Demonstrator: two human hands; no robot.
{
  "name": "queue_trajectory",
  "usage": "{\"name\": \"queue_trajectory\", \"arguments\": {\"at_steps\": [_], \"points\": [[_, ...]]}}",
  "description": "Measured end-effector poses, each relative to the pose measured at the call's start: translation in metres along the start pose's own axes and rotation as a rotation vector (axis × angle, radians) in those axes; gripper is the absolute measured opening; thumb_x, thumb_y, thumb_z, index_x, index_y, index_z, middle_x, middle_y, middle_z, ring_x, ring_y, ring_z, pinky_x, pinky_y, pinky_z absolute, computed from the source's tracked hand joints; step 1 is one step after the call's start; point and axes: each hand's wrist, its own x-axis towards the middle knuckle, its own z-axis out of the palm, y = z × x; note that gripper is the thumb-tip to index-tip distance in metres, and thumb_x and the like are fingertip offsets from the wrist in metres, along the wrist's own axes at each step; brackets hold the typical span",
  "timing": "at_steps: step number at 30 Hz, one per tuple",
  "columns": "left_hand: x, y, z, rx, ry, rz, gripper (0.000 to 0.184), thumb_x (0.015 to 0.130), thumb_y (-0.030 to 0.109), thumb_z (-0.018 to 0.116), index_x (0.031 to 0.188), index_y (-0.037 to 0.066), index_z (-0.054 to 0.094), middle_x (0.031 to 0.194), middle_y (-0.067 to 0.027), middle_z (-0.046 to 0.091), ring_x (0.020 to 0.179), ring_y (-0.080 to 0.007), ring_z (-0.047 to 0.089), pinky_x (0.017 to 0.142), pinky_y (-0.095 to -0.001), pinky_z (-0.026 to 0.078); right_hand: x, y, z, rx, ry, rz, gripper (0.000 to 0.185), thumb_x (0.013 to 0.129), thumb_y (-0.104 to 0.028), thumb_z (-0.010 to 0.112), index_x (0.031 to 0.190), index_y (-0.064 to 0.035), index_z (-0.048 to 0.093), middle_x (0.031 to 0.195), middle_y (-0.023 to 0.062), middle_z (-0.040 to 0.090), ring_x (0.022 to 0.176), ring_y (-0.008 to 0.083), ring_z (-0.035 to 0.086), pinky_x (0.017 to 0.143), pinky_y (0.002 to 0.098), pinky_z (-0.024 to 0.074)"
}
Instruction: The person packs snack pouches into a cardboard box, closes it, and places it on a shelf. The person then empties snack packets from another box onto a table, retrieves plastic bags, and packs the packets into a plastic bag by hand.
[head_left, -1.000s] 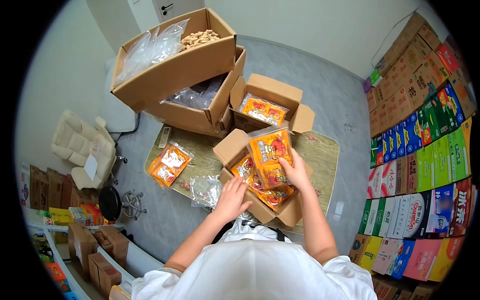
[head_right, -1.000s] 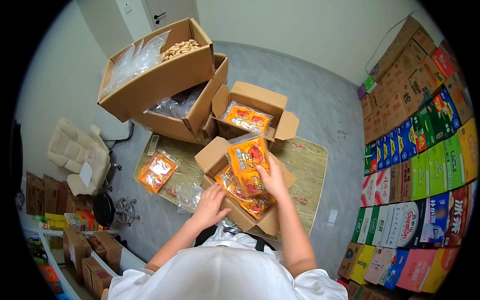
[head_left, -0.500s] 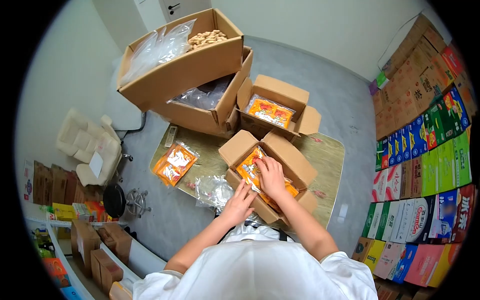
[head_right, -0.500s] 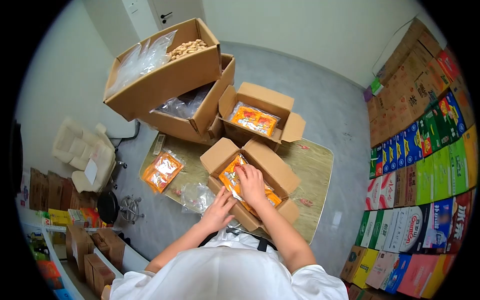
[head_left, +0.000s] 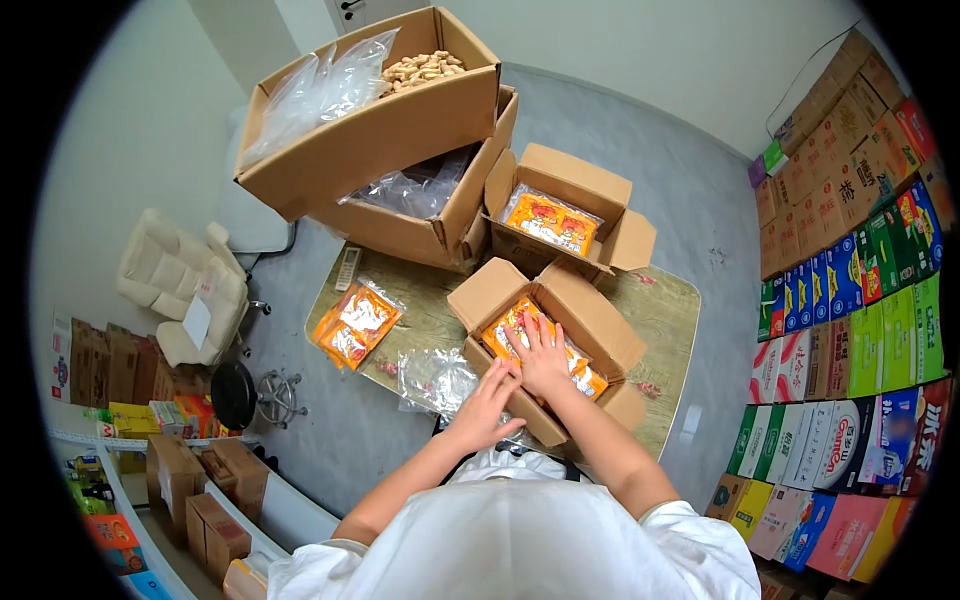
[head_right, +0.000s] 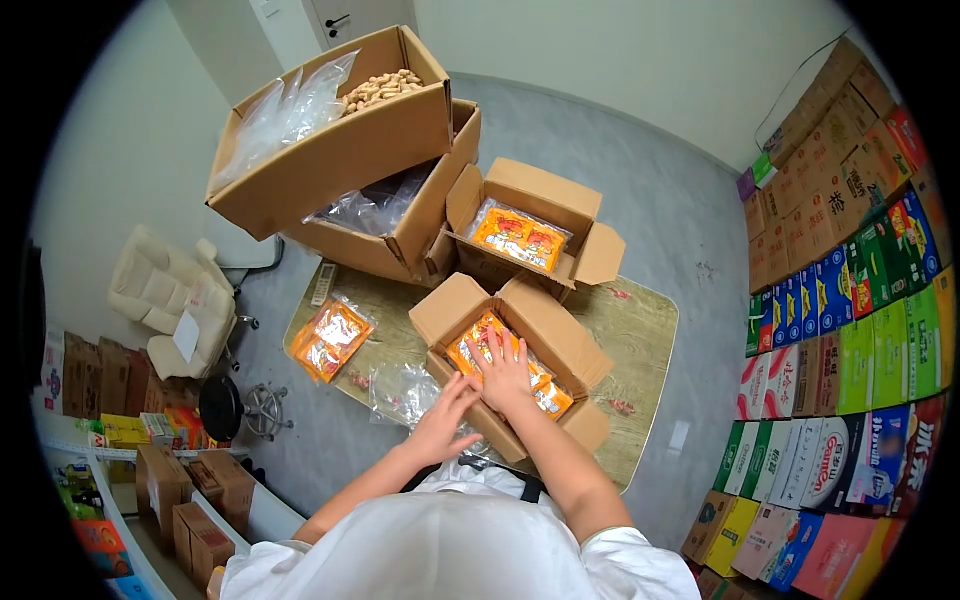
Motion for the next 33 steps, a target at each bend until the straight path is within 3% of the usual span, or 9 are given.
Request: {"name": "queue_trajectory", "arguments": {"at_steps": [4, 8, 15, 20, 22, 25, 29, 32, 33], "points": [[-0.018, -0.051, 0.006, -0.065, 0.374, -0.371, 0.064, 0.079, 0.021, 0.067, 0.131, -0.002, 0.038, 0.137, -0.0264, 0.036, 0.129, -0.0417, 0.032, 0.108, -0.0476, 0.026, -0.001, -0.001, -0.001, 0.008, 0.0, 0.006, 0.067, 0.091, -0.059, 0.037, 0.148, -0.0273, 0.021, 0.153, 0.0178, 0.014, 0.141, 0.0368, 0.011, 0.11, 0.0583, 0.0086], [-0.059, -0.185, 0.004, 0.016, 0.744, -0.722, 0.063, 0.077, 0.024, 0.069, 0.126, -0.006, 0.04, 0.127, -0.0281, 0.043, 0.12, -0.043, 0.041, 0.103, -0.0467, 0.033, 0.0, -0.001, 0.0, 0.012, -0.005, 0.009, 0.067, 0.09, -0.059, 0.037, 0.148, -0.0274, 0.021, 0.154, 0.0169, 0.013, 0.142, 0.0359, 0.011, 0.111, 0.0572, 0.0082], [-0.115, -0.301, -0.041, 0.038, 0.789, -1.588, 0.067, 0.069, 0.033, 0.077, 0.114, -0.005, 0.045, 0.114, -0.0231, 0.055, 0.107, -0.038, 0.054, 0.093, -0.0459, 0.043, 0.0, 0.0, -0.001, 0.035, -0.014, 0.023, 0.069, 0.089, -0.059, 0.042, 0.147, -0.0271, 0.023, 0.154, 0.0159, 0.014, 0.142, 0.0353, 0.011, 0.111, 0.0556, 0.0088], [-0.151, -0.37, -0.007, -0.247, 0.831, -1.455, 0.08, 0.065, 0.035, 0.08, 0.122, -0.006, 0.041, 0.12, -0.0242, 0.053, 0.107, -0.0345, 0.056, 0.094, -0.0427, 0.043, 0.001, -0.003, -0.003, 0.056, 0.006, 0.028, 0.067, 0.089, -0.058, 0.043, 0.146, -0.0272, 0.028, 0.153, 0.0148, 0.016, 0.142, 0.0348, 0.013, 0.112, 0.0556, 0.009], [-0.146, -0.371, -0.001, -0.17, 0.955, -1.649, 0.046, 0.073, 0.021, 0.076, 0.107, -0.003, 0.059, 0.093, -0.012, 0.064, 0.072, -0.0232, 0.061, 0.056, -0.0358, 0.048, -0.001, -0.002, -0.004, 0.054, 0.024, 0.026, 0.066, 0.089, -0.058, 0.044, 0.145, -0.0272, 0.029, 0.153, 0.0145, 0.017, 0.141, 0.0344, 0.014, 0.112, 0.0547, 0.0098], [-0.124, -0.315, -0.028, -0.594, 0.951, -1.632, 0.038, 0.076, 0.018, 0.074, 0.106, 0.0, 0.06, 0.089, -0.0097, 0.064, 0.063, -0.0198, 0.058, 0.046, -0.0319, 0.043, -0.002, -0.001, -0.001, 0.07, 0.051, 0.029, 0.065, 0.088, -0.058, 0.044, 0.144, -0.0271, 0.031, 0.153, 0.0142, 0.019, 0.141, 0.0336, 0.016, 0.112, 0.0544, 0.0103], [-0.134, -0.323, -0.023, -0.572, 0.903, -1.585, 0.028, 0.081, 0.021, 0.071, 0.1, 0.003, 0.061, 0.089, -0.008, 0.064, 0.064, -0.0195, 0.058, 0.046, -0.0317, 0.045, -0.002, -0.001, 0.0, 0.087, 0.07, 0.025, 0.064, 0.088, -0.057, 0.045, 0.143, -0.0255, 0.033, 0.152, 0.0142, 0.02, 0.141, 0.0333, 0.016, 0.112, 0.0544, 0.0102], [-0.132, -0.309, -0.031, -0.921, 0.971, -1.41, 0.021, 0.087, 0.022, 0.063, 0.099, 0.006, 0.057, 0.094, -0.0084, 0.062, 0.075, -0.0193, 0.06, 0.057, -0.0329, 0.05, -0.004, 0.005, 0.004, 0.142, 0.097, 0.015, 0.063, 0.088, -0.056, 0.046, 0.142, -0.0232, 0.037, 0.152, 0.0142, 0.022, 0.141, 0.0322, 0.017, 0.112, 0.0537, 0.0107], [-0.119, -0.285, -0.039, -1.026, 1.179, -1.183, 0.014, 0.089, 0.018, 0.057, 0.098, 0.007, 0.055, 0.094, -0.0081, 0.061, 0.08, -0.0185, 0.06, 0.062, -0.034, 0.052, -0.004, 0.008, 0.006, 0.211, 0.118, 0.004, 0.061, 0.088, -0.053, 0.049, 0.14, -0.0202, 0.04, 0.15, 0.0147, 0.025, 0.14, 0.0321, 0.019, 0.112, 0.0532, 0.0117]]}}
